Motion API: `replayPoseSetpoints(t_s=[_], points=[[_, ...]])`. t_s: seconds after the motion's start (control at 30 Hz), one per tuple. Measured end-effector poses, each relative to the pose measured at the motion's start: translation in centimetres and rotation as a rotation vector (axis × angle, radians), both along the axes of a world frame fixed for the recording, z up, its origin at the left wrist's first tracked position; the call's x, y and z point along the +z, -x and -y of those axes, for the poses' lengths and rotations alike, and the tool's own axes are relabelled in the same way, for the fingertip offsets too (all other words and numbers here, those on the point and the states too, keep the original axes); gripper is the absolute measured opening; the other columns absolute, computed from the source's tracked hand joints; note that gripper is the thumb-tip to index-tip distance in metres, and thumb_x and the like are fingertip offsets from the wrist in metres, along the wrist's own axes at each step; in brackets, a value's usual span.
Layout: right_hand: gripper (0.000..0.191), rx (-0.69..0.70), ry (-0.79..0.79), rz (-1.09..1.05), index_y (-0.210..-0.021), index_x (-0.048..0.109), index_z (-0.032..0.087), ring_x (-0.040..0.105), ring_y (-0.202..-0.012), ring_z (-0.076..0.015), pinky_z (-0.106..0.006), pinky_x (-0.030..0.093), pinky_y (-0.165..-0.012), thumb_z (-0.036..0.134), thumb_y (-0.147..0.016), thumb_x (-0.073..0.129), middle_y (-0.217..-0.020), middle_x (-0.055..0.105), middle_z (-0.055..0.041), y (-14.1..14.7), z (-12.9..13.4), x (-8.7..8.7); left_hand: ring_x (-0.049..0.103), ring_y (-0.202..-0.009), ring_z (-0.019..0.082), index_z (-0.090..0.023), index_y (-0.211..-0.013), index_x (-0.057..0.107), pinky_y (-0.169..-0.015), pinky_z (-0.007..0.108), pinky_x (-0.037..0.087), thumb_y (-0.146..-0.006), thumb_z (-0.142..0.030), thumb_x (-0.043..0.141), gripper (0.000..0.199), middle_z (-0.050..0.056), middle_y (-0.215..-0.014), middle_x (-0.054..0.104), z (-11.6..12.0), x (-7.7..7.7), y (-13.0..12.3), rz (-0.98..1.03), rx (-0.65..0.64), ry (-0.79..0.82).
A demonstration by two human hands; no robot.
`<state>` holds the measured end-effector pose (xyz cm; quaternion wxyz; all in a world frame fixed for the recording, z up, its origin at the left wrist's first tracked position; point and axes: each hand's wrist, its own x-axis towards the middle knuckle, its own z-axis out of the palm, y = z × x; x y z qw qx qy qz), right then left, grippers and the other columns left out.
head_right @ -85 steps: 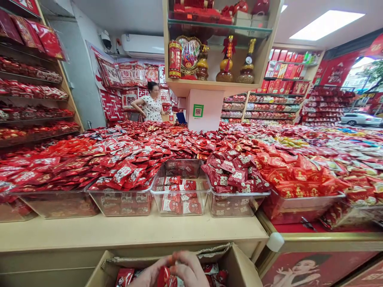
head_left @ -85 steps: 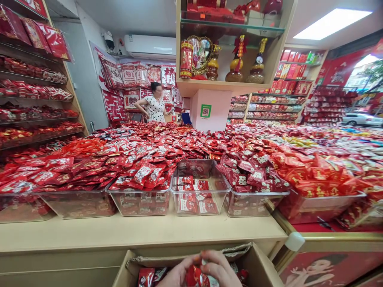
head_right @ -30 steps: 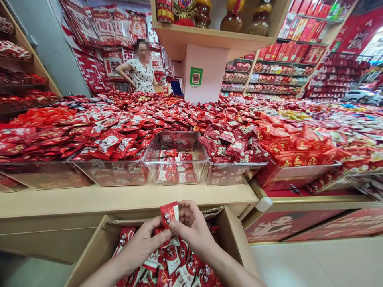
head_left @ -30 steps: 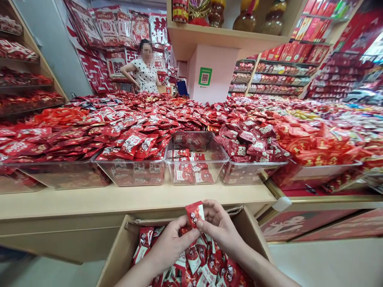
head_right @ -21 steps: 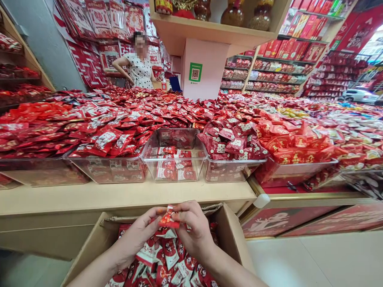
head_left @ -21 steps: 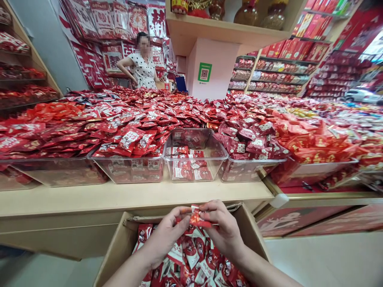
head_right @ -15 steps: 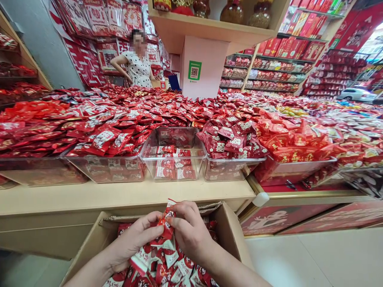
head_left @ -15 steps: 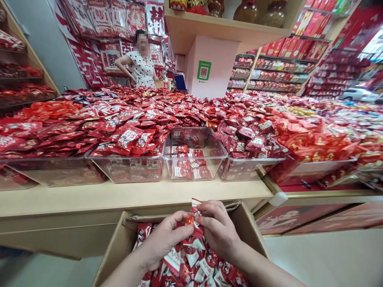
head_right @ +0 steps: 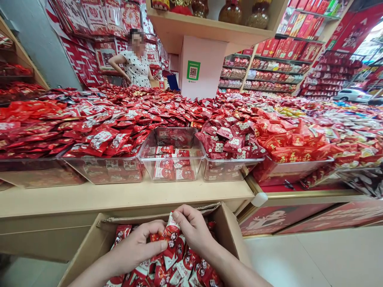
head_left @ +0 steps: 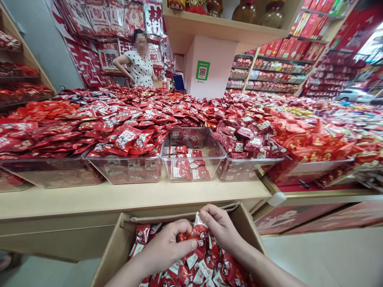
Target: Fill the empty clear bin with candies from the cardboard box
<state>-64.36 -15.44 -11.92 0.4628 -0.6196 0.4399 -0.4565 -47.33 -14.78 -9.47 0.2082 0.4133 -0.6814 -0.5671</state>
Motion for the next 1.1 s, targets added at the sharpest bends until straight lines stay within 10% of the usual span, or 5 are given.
replayPoseSetpoints(t_s=[0.27,0.73,1.0,1.1], points=[[0.019,0.152,0.284,-0.312,-0.073,0.061,0.017,0.054,-0.062,-0.0108,-0.02,0.039,-0.06,0.028,-0.082,0.047,-0.067,0.062,-0.0022,0.1,-0.2,0.0,0.047,-0.08,0.016,-0.019,-0.088,0.055,-0.074,0.026,0.037,-0.069,-0.032,0.058,0.023,-0.002,-0.085,0.055,-0.1,-0.1,-0.8,-0.016,-0.026,-0.14],[0.027,0.13,-0.112,0.184,-0.089,0.044,0.02,0.054,-0.075,-0.0135,-0.026,0.043,-0.067,0.034,-0.073,0.061,-0.079,0.056,-0.0015,-0.2,-0.9,-0.1,0.041,-0.059,0.009,-0.018,-0.076,0.053,-0.055,0.02,0.036,-0.074,-0.038,0.053,0.021,-0.005,-0.065,0.046,0.2,-1.0,-0.1,-0.28,0.293,-0.172],[0.021,-0.21,0.469,-0.247,-0.096,0.053,0.019,0.057,-0.076,-0.0146,-0.028,0.046,-0.068,0.026,-0.077,0.053,-0.087,0.061,-0.0045,0.9,9.1,12.2,0.037,-0.055,0.009,-0.017,-0.077,0.053,-0.044,0.02,0.039,-0.071,-0.039,0.054,0.023,-0.005,-0.065,0.043,0.5,-0.8,0.1,-0.23,0.407,-0.248],[0.025,-0.106,0.353,-0.698,-0.099,0.058,0.018,0.056,-0.086,-0.0129,-0.025,0.042,-0.078,0.013,-0.076,0.05,-0.1,0.061,-0.0039,-0.9,15.8,14.8,0.035,-0.052,0.009,-0.017,-0.078,0.052,-0.044,0.02,0.036,-0.071,-0.035,0.052,0.02,-0.005,-0.063,0.044,0.7,-1.1,0.1,-0.157,0.352,-0.194]])
